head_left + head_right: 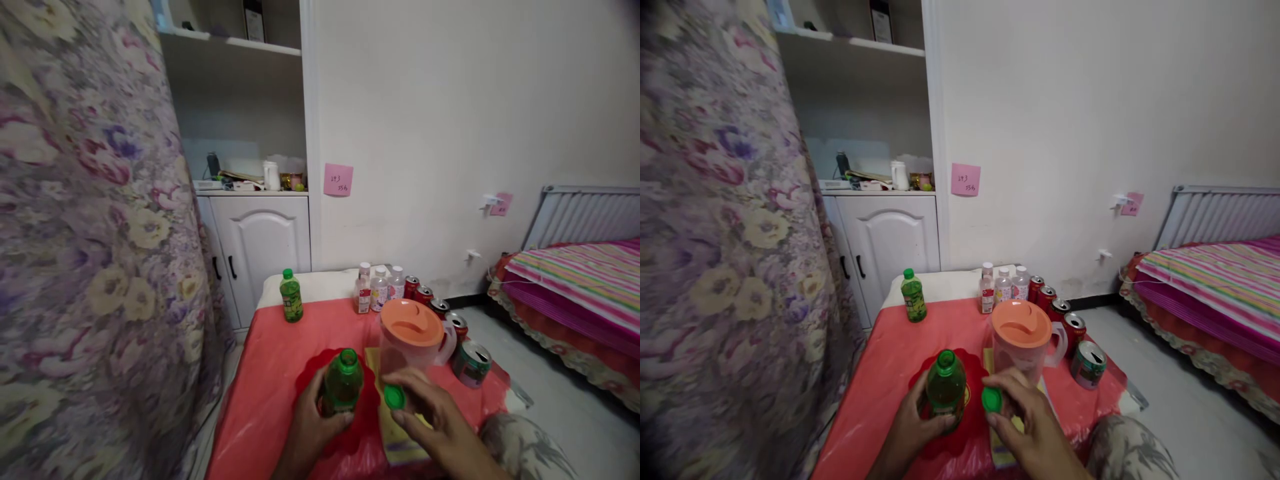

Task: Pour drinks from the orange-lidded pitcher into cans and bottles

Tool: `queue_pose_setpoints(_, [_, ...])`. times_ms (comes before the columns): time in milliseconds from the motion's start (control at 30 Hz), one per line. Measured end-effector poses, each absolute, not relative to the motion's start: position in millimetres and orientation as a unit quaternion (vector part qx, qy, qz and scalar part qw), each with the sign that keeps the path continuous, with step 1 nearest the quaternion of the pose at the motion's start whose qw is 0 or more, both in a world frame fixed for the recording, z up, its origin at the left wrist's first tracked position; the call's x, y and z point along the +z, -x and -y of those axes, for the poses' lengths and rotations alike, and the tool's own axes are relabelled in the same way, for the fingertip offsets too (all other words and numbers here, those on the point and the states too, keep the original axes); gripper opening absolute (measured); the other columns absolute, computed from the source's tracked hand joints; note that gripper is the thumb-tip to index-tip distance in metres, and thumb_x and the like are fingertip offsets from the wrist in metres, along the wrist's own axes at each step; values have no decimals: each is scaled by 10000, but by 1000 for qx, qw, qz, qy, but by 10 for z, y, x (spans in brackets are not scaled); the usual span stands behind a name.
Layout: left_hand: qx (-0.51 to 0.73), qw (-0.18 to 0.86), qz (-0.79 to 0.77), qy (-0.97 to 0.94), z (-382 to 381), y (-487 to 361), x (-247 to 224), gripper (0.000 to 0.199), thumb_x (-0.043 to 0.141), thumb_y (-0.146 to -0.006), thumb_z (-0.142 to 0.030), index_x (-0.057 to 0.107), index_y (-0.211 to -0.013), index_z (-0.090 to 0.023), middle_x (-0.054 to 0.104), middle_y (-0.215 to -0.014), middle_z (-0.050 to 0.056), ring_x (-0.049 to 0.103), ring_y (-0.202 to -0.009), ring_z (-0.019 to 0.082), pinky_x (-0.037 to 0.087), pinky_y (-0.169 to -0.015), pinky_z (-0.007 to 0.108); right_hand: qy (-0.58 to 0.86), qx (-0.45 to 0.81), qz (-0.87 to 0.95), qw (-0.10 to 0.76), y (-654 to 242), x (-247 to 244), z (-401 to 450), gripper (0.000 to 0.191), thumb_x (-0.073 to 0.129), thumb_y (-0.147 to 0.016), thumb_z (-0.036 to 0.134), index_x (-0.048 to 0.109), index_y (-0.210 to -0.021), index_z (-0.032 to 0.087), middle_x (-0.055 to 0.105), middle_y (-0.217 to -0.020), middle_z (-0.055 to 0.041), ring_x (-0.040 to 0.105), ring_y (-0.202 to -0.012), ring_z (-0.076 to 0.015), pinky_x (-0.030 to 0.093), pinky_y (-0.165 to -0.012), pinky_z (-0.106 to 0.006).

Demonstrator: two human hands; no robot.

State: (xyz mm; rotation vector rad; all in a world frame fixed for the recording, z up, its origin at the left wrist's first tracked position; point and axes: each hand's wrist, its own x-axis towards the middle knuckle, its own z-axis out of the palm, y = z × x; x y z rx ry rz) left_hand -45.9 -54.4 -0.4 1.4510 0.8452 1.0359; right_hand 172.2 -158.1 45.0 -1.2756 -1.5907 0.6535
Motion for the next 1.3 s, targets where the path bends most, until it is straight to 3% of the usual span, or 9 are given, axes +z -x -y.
queue_pose_setpoints(167, [444,560,-337,-614,577,487,46,745,834,-519,-193,663,-1244,-176,759,-1226,118,668,-1164,361,538,-981,385,482,171,711,482,-1514,797,1287,336,615,-887,186,671,-1212,250,687,-1119,-94,642,-1043,-264,505,-926,-398])
queue_pose_setpoints(433, [439,582,-318,-607,558,457,30,761,794,-518,-181,644,-1264,-180,771,-1168,107,686,-1087,342,559,-891,366,523,177,703,448,-1470,1068,1183,267,694,-823,221,653,-1087,209,696,-1008,-75,669,-876,-247,539,-804,-396])
queue_pose_setpoints(667, [435,584,-323,-605,538,453,12,791,807,-496,-211,631,-1266,-159,770,-1138,119,673,-1063,343,552,-883,375,451,170,752,450,-1469,1094,1067,312,621,-911,187,679,-1214,236,705,-1153,-90,654,-1073,-258,505,-945,-423])
queue_pose_setpoints(867, [429,593,-314,-605,556,473,38,766,784,-508,-227,641,-1258,-162,768,-1091,90,675,-977,303,552,-823,342,478,157,800,327,-1497,1384,1014,324,712,-842,99,695,-1151,196,725,-1077,-73,675,-947,-232,523,-869,-381])
queue_pose_setpoints(1000, [420,591,-327,-606,564,472,65,748,767,-504,-185,649,-1242,-153,760,-1073,85,667,-974,295,539,-848,339,416,149,864,241,-1505,1645,964,380,647,-864,18,724,-1156,248,708,-1098,-42,659,-1011,-197,504,-911,-327])
queue_pose_setpoints(1133, [427,588,-323,-606,552,465,54,700,783,-496,-185,670,-1186,-160,759,-1022,73,653,-914,276,533,-786,323,399,132,890,177,-1495,1782,917,407,649,-865,10,733,-1180,254,696,-1136,-66,651,-1063,-214,500,-939,-341])
queue_pose_setpoints(1300, [427,588,-316,-610,530,484,45,671,794,-507,-196,686,-1168,-165,748,-945,41,632,-838,238,503,-741,296,392,122,899,150,-1489,1820,868,349,618,-908,38,734,-1169,239,708,-1138,-78,662,-1054,-212,508,-933,-342])
